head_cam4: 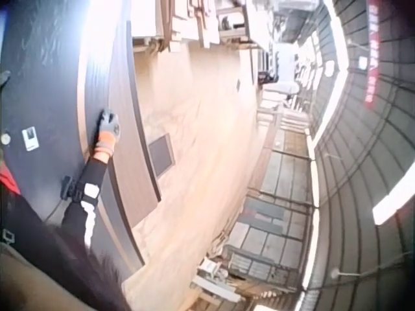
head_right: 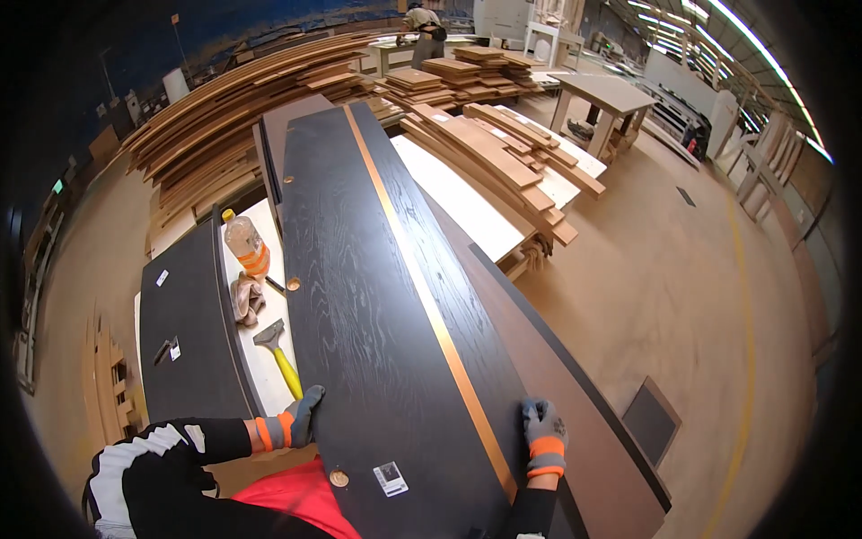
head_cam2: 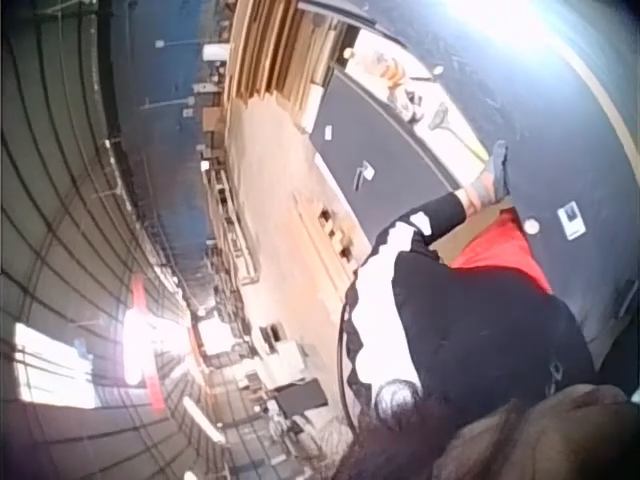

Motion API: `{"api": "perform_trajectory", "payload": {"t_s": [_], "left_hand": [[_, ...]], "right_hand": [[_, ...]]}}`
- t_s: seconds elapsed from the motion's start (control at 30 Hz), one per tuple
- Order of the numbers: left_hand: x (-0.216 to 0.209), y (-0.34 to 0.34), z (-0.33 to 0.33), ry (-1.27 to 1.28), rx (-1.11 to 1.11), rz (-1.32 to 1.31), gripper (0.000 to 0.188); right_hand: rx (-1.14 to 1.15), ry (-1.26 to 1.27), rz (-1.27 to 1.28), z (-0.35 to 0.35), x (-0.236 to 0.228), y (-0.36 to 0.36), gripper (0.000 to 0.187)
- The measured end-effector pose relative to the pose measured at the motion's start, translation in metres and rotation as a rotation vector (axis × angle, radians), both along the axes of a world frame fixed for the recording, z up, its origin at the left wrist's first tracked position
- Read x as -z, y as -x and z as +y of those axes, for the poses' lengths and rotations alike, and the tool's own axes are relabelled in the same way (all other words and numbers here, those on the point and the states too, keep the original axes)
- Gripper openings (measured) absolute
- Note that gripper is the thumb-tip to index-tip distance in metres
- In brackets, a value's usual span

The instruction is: Manually moving large wooden panels from stacks and leaning them against other surfaces in a factory.

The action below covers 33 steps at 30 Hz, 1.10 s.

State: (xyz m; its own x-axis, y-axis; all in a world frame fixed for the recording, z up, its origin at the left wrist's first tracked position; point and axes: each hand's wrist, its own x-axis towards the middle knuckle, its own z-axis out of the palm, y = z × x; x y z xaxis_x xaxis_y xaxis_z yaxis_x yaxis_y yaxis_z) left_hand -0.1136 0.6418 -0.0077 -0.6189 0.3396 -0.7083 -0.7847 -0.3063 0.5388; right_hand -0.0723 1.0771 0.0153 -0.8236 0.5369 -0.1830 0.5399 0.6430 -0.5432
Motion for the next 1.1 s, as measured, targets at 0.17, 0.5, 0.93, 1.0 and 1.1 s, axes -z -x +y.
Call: {"api": "perform_trajectory", "payload": {"t_s": [0.17, 0.5, 0.93, 1.0, 1.1], "left_hand": [[-0.004, -0.019, -0.004, -0.035, 0.006, -0.032, 0.058], [-0.02, -0.072, -0.018, 0.004, 0.023, -0.091, 0.059], [-0.006, -0.083, -0.089, -0.154, 0.202, -0.073, 0.06], [-0.005, -0.085, -0.098, -0.123, 0.239, -0.073, 0.062], [-0.007, -0.088, -0.104, -0.135, 0.291, -0.082, 0.065]], "right_hand": [[0.067, 0.137, 0.019, 0.0, 0.001, -0.02, 0.034], [0.127, 0.108, 0.045, -0.026, -0.004, -0.085, 0.032], [0.264, 0.206, -0.119, -0.1, -0.02, -0.138, 0.034], [0.299, 0.174, -0.118, -0.112, -0.017, -0.145, 0.033], [0.319, 0.14, -0.131, -0.124, -0.011, -0.163, 0.033]]}}
